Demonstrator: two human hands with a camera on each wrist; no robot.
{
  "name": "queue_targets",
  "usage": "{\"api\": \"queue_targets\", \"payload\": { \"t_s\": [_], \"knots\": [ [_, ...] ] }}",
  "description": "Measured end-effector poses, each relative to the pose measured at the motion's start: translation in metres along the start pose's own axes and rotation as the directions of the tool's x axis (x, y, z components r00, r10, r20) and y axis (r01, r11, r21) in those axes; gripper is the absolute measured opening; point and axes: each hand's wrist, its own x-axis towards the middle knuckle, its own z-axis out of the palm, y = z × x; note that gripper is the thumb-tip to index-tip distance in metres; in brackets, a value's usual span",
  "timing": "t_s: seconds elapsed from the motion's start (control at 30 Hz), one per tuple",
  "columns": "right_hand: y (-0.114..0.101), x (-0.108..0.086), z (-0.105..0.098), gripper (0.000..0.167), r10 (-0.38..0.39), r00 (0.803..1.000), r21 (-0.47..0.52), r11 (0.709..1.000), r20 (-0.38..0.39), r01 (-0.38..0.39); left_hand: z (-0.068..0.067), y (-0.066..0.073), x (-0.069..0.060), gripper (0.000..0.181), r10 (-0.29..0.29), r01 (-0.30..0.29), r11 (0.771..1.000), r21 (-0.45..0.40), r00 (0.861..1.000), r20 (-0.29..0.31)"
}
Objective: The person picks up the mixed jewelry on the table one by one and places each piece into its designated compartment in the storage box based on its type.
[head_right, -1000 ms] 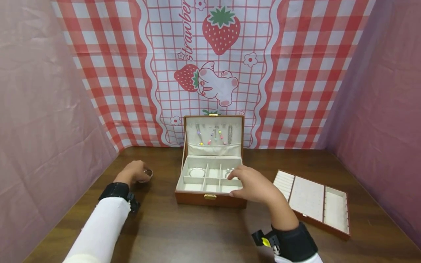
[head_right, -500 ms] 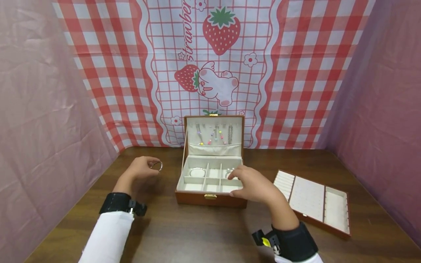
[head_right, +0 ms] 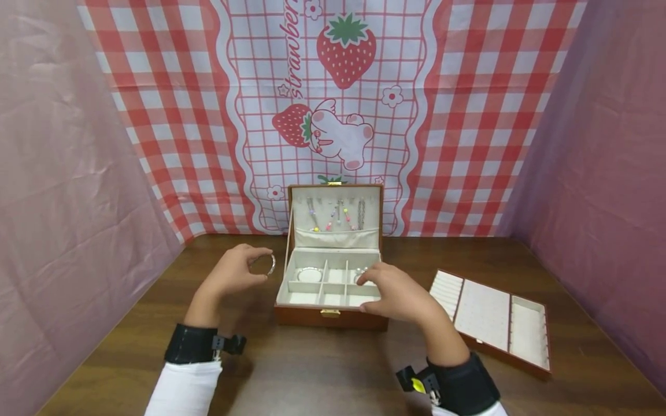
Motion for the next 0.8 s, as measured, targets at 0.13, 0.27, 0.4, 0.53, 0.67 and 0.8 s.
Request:
{"api": "queue_targets", "payload": {
  "t_s": [0.13,0.27,0.4,0.53,0.67,0.8],
  "knots": [
    [-0.002,0.0,0.002,0.035,0.005,1.0,0.019,1.0,-0.012,-0.004,-0.003,0.027,-0.003,0.054,0.024,-0.024,1.0,0.02,1.0,-0.014],
    [-0.002,-0.001,0.005,0.034,-0.004,1.0,0.012,1.0,-0.03,0.005,-0.002,0.049,-0.002,0.054,0.048,-0.047,0.997,0.053,0.999,-0.004],
    [-0.002,0.001,0.007,0.033,-0.03,0.998,0.006,1.0,-0.056,0.03,0.0,0.067,0.001,0.055,0.097,-0.098,0.992,0.083,0.995,0.011],
    [-0.002,0.003,0.01,0.03,-0.047,0.995,0.024,0.999,-0.093,0.049,0.006,0.083,0.002,0.053,0.176,-0.178,0.98,0.083,0.984,0.03],
    [-0.004,0.007,0.016,0.024,-0.049,0.984,0.074,0.995,-0.169,0.062,0.013,0.096,0.002,0.053,0.248,-0.251,0.963,0.095,0.968,0.046],
    [-0.01,0.012,0.02,0.023,0.037,0.975,0.213,0.977,-0.219,0.011,0.019,0.108,0.001,0.054,0.301,-0.304,0.947,0.108,0.953,0.044]
  ]
}}
